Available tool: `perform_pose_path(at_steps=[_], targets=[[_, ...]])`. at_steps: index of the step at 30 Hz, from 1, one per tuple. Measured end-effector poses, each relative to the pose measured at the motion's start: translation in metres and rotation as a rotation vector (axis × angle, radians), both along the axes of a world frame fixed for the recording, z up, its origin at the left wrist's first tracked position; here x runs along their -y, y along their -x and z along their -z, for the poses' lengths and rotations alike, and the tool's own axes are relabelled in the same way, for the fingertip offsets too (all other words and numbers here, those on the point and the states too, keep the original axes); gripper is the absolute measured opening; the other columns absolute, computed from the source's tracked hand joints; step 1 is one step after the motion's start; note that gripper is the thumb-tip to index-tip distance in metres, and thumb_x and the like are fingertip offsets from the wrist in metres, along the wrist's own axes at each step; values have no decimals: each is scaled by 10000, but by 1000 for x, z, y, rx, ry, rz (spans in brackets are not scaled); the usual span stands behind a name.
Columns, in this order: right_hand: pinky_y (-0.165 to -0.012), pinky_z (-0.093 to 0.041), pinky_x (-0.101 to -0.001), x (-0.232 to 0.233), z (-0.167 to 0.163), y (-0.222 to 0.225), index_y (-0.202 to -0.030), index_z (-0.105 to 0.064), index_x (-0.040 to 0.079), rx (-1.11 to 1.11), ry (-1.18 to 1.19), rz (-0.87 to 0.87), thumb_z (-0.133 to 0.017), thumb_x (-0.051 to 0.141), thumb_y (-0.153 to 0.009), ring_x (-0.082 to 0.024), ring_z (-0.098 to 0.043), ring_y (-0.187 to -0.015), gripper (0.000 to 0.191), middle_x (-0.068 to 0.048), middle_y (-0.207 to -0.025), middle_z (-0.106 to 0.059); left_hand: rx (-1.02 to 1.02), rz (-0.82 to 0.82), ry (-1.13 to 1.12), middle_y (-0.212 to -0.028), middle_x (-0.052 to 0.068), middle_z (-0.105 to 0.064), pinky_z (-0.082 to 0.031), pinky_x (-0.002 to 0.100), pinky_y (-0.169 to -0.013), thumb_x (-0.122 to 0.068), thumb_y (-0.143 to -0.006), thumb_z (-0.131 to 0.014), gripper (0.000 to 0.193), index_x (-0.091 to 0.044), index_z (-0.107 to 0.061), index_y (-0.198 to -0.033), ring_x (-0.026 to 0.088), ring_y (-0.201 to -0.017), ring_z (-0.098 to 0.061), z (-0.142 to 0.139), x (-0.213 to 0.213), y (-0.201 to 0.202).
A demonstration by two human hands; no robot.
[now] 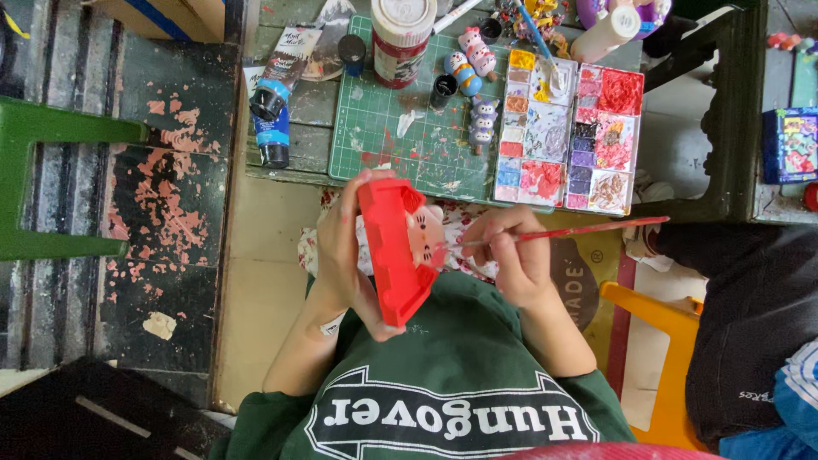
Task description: The person sits at a cluttered craft table and paints a small cat-shaped figurine white using a paintbrush, dipping the brush into white paint and applying it to the figurine's body and face, rotating the figurine in a red tray to reach different sides. They occasionally dip the brush in a cup and reload paint before continuing to coat the figurine.
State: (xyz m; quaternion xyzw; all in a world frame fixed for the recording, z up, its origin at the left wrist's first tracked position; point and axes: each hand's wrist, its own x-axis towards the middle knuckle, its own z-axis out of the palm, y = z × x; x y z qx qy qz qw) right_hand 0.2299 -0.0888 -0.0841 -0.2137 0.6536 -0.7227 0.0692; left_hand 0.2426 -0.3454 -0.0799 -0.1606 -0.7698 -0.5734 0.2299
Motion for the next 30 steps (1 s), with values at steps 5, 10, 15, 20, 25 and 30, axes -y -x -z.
perform_pose_path(at_steps=[5, 10, 15, 20, 25, 30], targets=[[-612, -466, -255, 7, 2, -15, -1145, -437, 53, -15, -11, -134, -415, 125, -1117, -121, -561, -731, 80, -168, -1001, -660, -7, 11, 54, -1375, 209, -641, -562, 390, -1066, -561, -704, -823, 1084, 38, -407, -1507, 362, -1208, -708, -7, 1, -6], [-590, -490, -251, 15, 6, -20, -1164, -418, 54, -58, -14, -50, -400, 80, -1096, -89, -561, -668, 75, -175, -1017, -681, -19, 63, 43, -1354, 212, -620, -561, 432, -1074, -701, -576, -839, 1236, 45, -406, -1462, 384, -1211, -692, -24, 5, -6], [-626, -542, -272, 11, 4, -23, -1184, -420, 46, -78, -97, -70, -412, 33, -1088, -147, -655, -764, 97, -185, -1039, -681, -23, 90, 67, -1403, 208, -611, -566, 410, -1045, -796, -469, -832, 1394, 49, -394, -1488, 370, -1208, -689, -34, 8, -5], [-631, -553, -275, 9, 4, -27, -1193, -426, 32, -131, -214, -59, -452, -17, -1060, -158, -673, -760, 144, -197, -1053, -671, -36, 80, 96, -1396, 207, -612, -574, 408, -1034, -831, -465, -837, 1425, 62, -392, -1482, 367, -1198, -695, -33, 7, -5], [-597, -546, -266, 9, 3, -24, -1169, -469, 26, -193, -291, -52, -492, -19, -1033, -135, -647, -666, 146, -169, -989, -693, -50, 72, 125, -1403, 206, -608, -565, 418, -1048, -851, -444, -818, 1436, 51, -393, -1478, 375, -1194, -684, -30, 8, -6], [-591, -541, -265, 10, 0, -22, -1149, -494, 21, -211, -321, -63, -507, -16, -1024, -142, -667, -669, 131, -163, -982, -699, -53, 83, 129, -1418, 206, -603, -563, 419, -1054, -867, -450, -819, 1465, 58, -372, -1494, 382, -1254, -682, -29, 9, -6]])
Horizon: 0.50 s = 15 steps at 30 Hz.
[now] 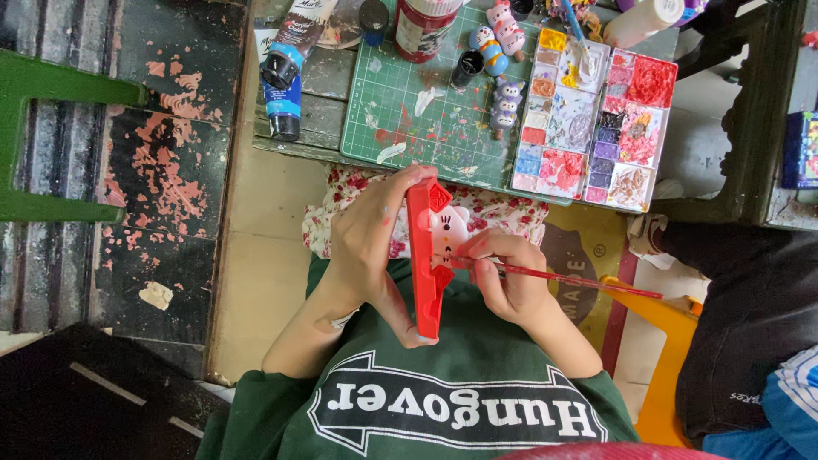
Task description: The person sits at a cluttered craft table and paints a small cat-shaped figurine white using a paintbrush, dipping the brush into white paint and applying it to the figurine's body and face, rotating the figurine in a red tray to reach different sides. They occasionally dip the brush in a cup and reload paint before continuing to coat the figurine.
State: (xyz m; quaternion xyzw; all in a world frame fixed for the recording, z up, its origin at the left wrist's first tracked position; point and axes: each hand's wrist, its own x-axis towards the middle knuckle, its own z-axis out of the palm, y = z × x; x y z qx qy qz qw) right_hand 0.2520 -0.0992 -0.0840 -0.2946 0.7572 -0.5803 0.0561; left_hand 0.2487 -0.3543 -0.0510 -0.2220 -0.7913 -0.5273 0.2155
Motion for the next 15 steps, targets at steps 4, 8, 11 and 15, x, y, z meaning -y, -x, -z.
perform_pose_path(at_steps=[4, 8, 11, 15], targets=[[-592, -544, -268, 1, -1, 0, -1145, -496, 17, 10, -6, 4, -509, -16, -1026, -150, -683, -683, 124, -168, -981, -701, 15, 4, -9, -1430, 203, -600, -560, 414, -1061, -866, -449, -823, 1464, 48, -371, -1500, 368, -1221, -677, 0, 0, -1], [-594, -549, -269, 1, -1, -2, -1139, -499, 13, 10, -21, 12, -517, -22, -1017, -153, -683, -672, 128, -170, -976, -703, 26, 8, -10, -1426, 198, -605, -562, 414, -1059, -868, -433, -809, 1465, 47, -382, -1494, 367, -1216, -681, 1, 0, -2], [-598, -549, -269, 0, -2, -1, -1139, -502, 11, -12, -51, 8, -517, -27, -1009, -148, -681, -659, 136, -160, -964, -708, 24, 5, -8, -1427, 196, -607, -566, 411, -1054, -865, -451, -823, 1447, 46, -389, -1488, 364, -1215, -685, 1, 0, -2], [-595, -541, -268, -1, -3, -1, -1137, -505, 10, -7, -42, -1, -511, -33, -1004, -145, -668, -647, 140, -160, -969, -707, 19, 8, -9, -1433, 194, -605, -563, 413, -1065, -873, -450, -805, 1448, 44, -388, -1490, 365, -1227, -681, 1, 0, -1]])
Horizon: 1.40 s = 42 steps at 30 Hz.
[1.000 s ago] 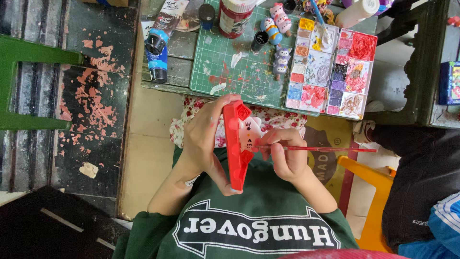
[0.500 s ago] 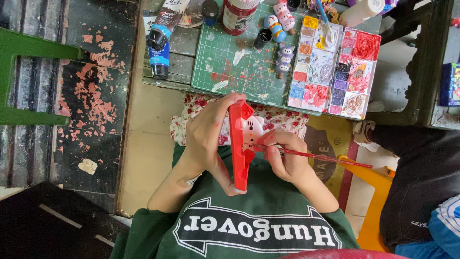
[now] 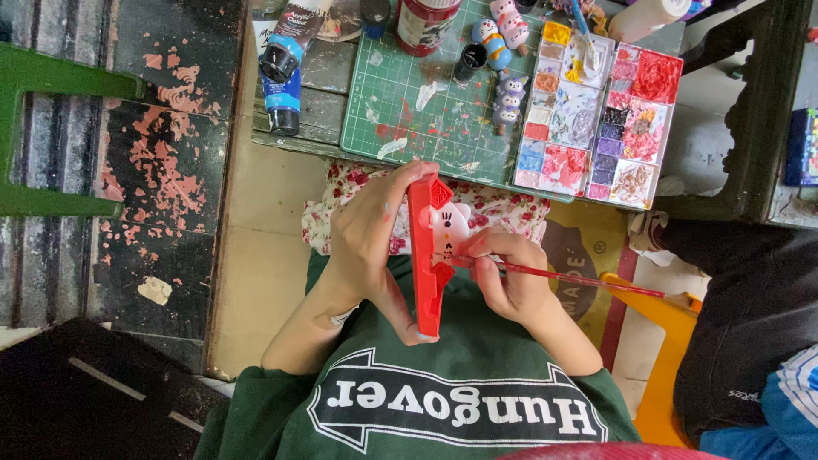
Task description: The person sits at a cluttered craft table and paints a small cat-shaped figurine white using a paintbrush, dipping the brush into white paint and applying it to the figurine's body and face, rotating the figurine in a red tray to reach different sides. They occasionally dip the brush in a cup and reload paint before continuing to coat the figurine.
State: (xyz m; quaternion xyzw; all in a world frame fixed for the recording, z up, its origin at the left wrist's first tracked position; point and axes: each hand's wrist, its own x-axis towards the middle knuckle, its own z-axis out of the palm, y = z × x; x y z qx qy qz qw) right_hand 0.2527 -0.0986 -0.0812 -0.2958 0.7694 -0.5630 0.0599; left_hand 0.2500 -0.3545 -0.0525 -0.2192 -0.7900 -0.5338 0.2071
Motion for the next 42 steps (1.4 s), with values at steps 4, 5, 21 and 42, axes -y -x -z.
perform_pose_path(at_steps=[4, 5, 21, 42], targets=[[-591, -530, -267, -1, 0, 0, -1123, -512, 14, -19, -14, -5, -512, -37, -996, -139, -646, -634, 137, -161, -977, -711, -3, 4, 1, -1430, 198, -605, -561, 414, -1062, -876, -460, -796, 1440, 47, -386, -1487, 368, -1225, -681, 0, 1, 0], [-590, -528, -266, 0, 0, -2, -1123, -509, 14, -18, -16, 0, -513, -37, -997, -139, -646, -639, 135, -161, -980, -709, -4, 4, 1, -1429, 199, -604, -561, 415, -1062, -875, -460, -798, 1441, 47, -385, -1486, 369, -1225, -680, 1, 1, -1], [-653, -546, -297, 2, -3, -2, -1105, -534, 20, -73, -33, -7, -533, -10, -1010, -172, -668, -713, 100, -146, -980, -699, -21, -6, 10, -1422, 204, -604, -557, 421, -1063, -864, -472, -810, 1429, 50, -381, -1483, 381, -1237, -678, 1, 1, -2], [-696, -579, -328, 5, -8, 3, -1080, -537, 24, -97, -42, -29, -550, -13, -982, -223, -722, -757, 106, -139, -913, -710, -23, 2, 3, -1428, 207, -598, -552, 429, -1071, -853, -452, -832, 1444, 43, -376, -1488, 383, -1231, -670, 0, 2, 0]])
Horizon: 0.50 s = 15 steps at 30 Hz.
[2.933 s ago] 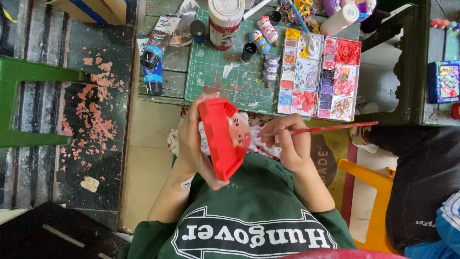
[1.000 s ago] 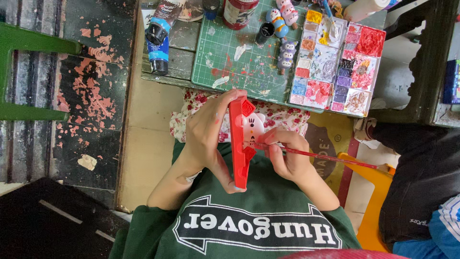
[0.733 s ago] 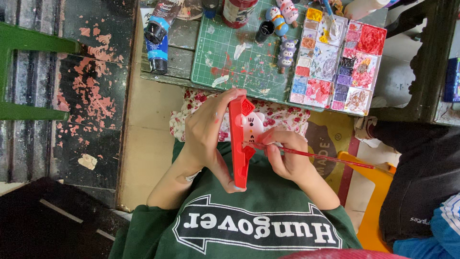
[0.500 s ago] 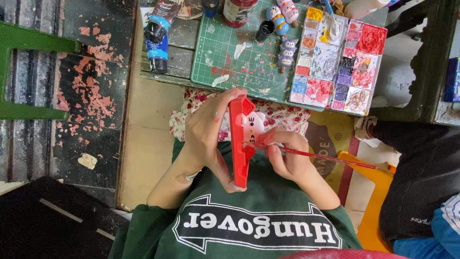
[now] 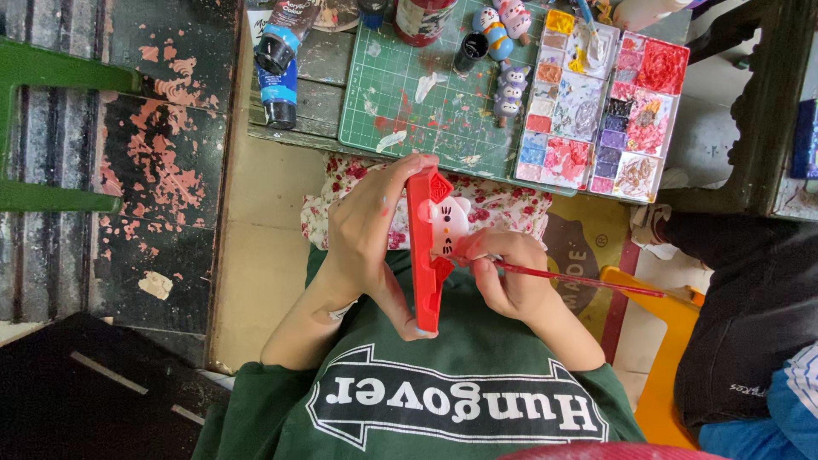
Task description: The person sits at a cluttered craft table and paints a small cat-shaped figurine white using a paintbrush, dipping the brush into white paint and applying it to the figurine's body and face, rotating the figurine in a red tray to reach different sides. They occasionally dip the brush in a cup and reload paint before continuing to coat the figurine.
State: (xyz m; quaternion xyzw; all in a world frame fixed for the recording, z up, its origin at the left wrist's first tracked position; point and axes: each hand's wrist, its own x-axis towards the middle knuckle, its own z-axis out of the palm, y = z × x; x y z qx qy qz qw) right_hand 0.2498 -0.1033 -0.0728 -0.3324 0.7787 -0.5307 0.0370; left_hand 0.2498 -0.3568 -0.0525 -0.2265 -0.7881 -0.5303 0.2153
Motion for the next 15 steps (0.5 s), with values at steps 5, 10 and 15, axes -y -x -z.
perform_pose_path(at_steps=[5, 10, 15], targets=[[-695, -577, -332, -3, 3, -4, -1083, -532, 25, -7, 15, -11, -540, -18, -983, -227, -715, -750, 110, -140, -908, -702, 1, 1, -2, -1430, 205, -595, -552, 428, -1075, -855, -441, -829, 1454, 44, -374, -1490, 383, -1232, -667, 3, -2, -4], [-599, -542, -295, -5, 8, -8, -1071, -524, 17, 51, 24, 37, -527, -20, -974, -172, -665, -635, 104, -141, -877, -708, 15, 4, -7, -1434, 203, -596, -558, 421, -1070, -855, -441, -832, 1459, 40, -372, -1497, 376, -1230, -672, 4, -3, -6], [-638, -550, -307, -6, 9, -6, -1091, -514, 33, -15, 36, -36, -520, 4, -1002, -190, -682, -703, 93, -142, -893, -691, 13, 7, -20, -1429, 205, -598, -562, 418, -1065, -843, -443, -843, 1454, 38, -372, -1499, 373, -1226, -677, 3, -3, -6]])
